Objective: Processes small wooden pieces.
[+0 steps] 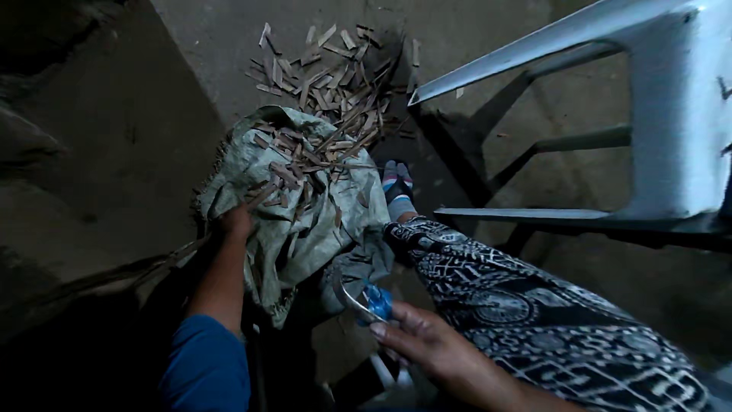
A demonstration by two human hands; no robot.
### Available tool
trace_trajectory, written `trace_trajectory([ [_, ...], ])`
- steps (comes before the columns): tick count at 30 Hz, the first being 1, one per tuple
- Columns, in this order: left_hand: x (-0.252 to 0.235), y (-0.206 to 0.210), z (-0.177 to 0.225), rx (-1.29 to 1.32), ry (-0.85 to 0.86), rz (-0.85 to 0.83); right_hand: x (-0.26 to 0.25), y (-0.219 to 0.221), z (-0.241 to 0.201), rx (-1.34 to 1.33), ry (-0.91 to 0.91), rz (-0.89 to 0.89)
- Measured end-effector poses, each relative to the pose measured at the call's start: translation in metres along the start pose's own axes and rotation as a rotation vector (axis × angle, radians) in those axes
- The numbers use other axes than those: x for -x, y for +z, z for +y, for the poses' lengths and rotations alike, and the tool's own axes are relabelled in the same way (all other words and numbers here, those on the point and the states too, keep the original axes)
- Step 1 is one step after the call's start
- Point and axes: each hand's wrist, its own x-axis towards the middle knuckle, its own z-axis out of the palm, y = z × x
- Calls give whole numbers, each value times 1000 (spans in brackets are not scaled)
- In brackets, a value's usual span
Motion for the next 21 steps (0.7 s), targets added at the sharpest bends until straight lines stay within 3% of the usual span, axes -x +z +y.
trace_trajectory([
  [5, 62, -55, -9, -46, 153, 170, 9, 1, -10, 186, -110, -34],
  [12, 212, -144, -5, -253, 303, 446, 8, 5, -5, 492, -218, -82],
  [16, 298, -158, -11, -306, 169, 500, 3, 1, 13, 458, -372, 4],
  [21, 376, -151, -53, -218, -23, 525, 5, -17, 15, 287, -520, 149],
])
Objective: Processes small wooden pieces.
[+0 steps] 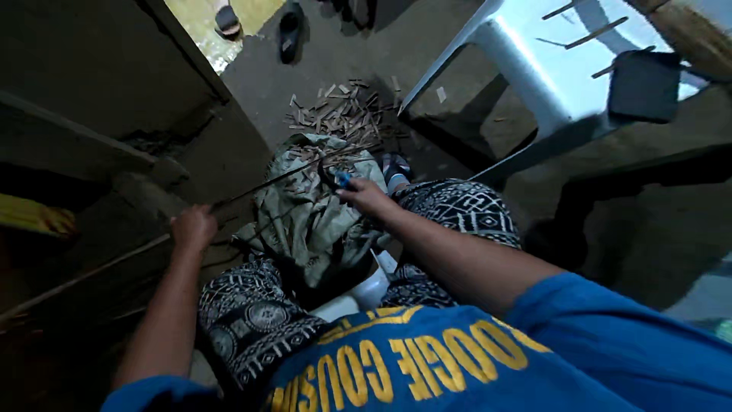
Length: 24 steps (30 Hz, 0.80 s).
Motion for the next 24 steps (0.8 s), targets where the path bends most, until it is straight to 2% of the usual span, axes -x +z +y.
trace_trajectory([
  [4, 40, -10, -29, 132, -111, 28, 6, 2, -1, -303, 86, 117],
  [11, 72, -17, -66, 270, -168, 42, 20, 8, -38, -777, 5, -20],
  [15, 85, -24, -74, 297, -184, 3, 11, -2, -53, -871, -1, -2],
  [20, 96, -20, -89, 326, -230, 15, 1, -9, -42, -948, 68, 104],
  [24, 102, -14, -98, 324, -256, -8, 2, -15, -38, -962, 78, 77],
])
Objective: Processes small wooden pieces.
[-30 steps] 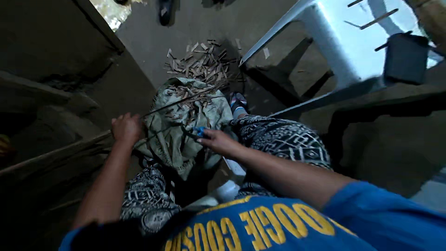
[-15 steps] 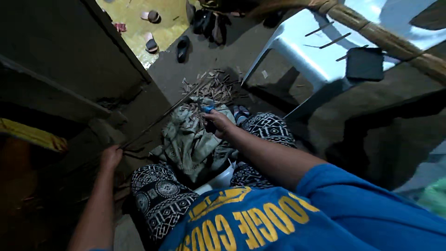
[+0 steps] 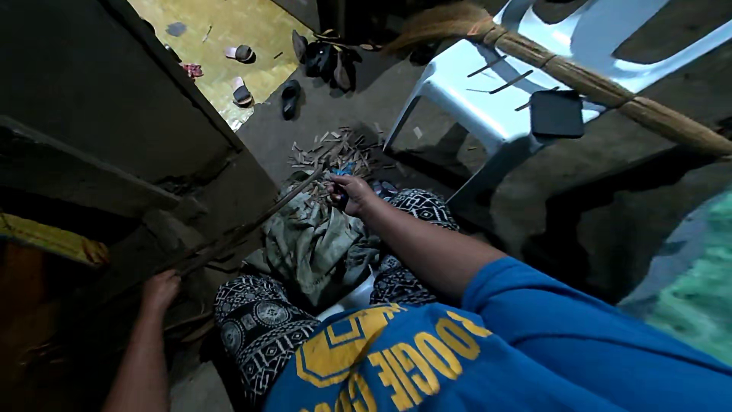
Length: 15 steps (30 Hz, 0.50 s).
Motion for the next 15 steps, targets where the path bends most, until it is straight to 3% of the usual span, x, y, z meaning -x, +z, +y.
trace_trajectory([
  [11, -11, 7, -37, -190, -81, -77, -2, -7, -1, -45, 34, -70],
  [15, -24, 16, -71, -302, -223, -96, -4, 0, 15, -7, 68, -86],
])
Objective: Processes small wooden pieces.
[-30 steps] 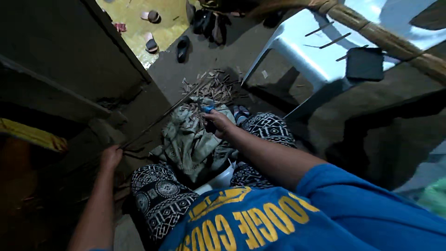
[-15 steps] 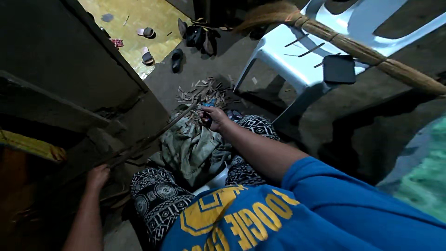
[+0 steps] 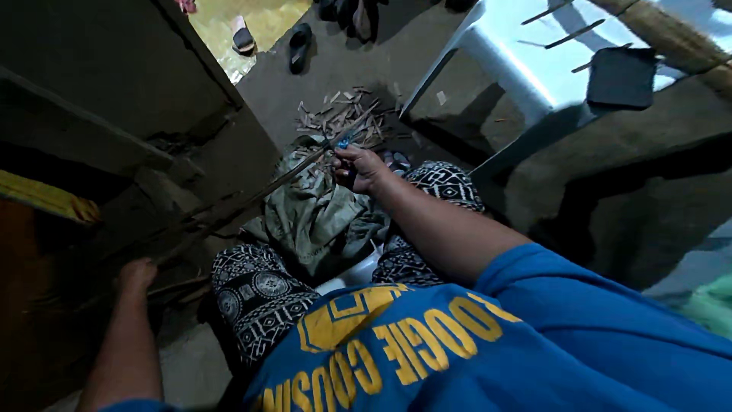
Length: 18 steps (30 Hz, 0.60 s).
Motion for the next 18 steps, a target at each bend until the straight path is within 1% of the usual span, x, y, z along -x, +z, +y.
trace_trajectory([
  [3, -9, 20, -13, -104, -155, 10, -5, 9, 28, 109, 74, -47],
  [5, -8, 30, -1, -72, -188, 16, -10, 15, 51, 165, 140, -96],
  [6, -5, 32, 14, -35, -161, 13, -11, 19, 61, 208, 172, -111],
  [7, -4, 33, 31, 19, -98, 23, -11, 23, 67, 260, 201, -129],
  [8, -5, 35, 51, 92, -1, 48, -11, 26, 72, 314, 224, -151],
  [10, -2, 32, 103, 220, 218, 37, -14, 32, 76, 402, 255, -189],
  [12, 8, 29, 159, 329, 427, -28, -17, 34, 77, 425, 268, -204],
  [14, 21, 25, 207, 395, 594, -136, -19, 35, 76, 412, 269, -206],
  [16, 31, 24, 242, 478, 670, -242, -19, 35, 75, 385, 278, -209],
  [18, 28, 28, 261, 546, 704, -300, -18, 34, 74, 374, 291, -212],
])
